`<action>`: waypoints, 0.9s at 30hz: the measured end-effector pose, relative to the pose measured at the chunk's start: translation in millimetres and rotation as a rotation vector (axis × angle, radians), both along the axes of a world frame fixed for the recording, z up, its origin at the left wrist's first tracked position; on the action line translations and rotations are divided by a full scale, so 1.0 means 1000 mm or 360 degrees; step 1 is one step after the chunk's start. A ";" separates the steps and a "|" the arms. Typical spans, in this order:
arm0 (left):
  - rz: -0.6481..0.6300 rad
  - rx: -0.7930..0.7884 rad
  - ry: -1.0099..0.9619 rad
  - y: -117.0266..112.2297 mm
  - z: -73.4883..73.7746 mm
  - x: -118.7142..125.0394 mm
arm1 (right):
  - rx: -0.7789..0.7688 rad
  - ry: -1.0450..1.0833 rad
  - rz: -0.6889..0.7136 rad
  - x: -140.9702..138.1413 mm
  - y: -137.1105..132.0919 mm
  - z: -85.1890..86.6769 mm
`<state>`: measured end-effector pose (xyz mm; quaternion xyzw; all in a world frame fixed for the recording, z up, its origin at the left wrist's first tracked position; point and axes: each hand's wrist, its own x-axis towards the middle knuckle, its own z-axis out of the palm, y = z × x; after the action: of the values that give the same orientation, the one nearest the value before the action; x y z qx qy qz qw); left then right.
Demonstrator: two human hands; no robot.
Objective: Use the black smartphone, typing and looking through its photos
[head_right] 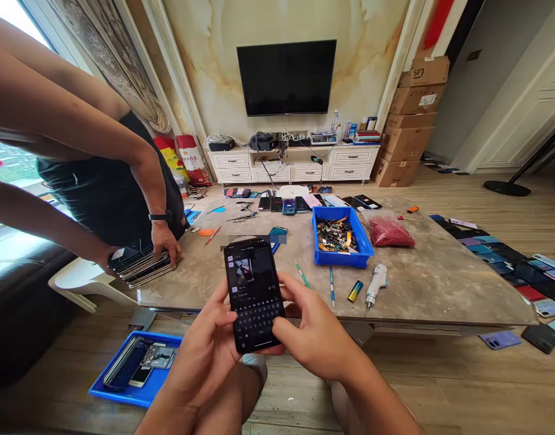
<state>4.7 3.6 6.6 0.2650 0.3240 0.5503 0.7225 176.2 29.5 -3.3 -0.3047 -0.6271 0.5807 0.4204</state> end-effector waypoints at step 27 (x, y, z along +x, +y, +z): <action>0.0002 0.0004 0.0056 -0.002 -0.005 0.000 | -0.0097 0.0071 -0.0038 -0.004 0.001 -0.006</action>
<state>4.3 2.0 1.1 0.2752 0.3363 0.5465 0.7159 172.4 30.3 -9.2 -0.3119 -0.5959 0.6011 0.4316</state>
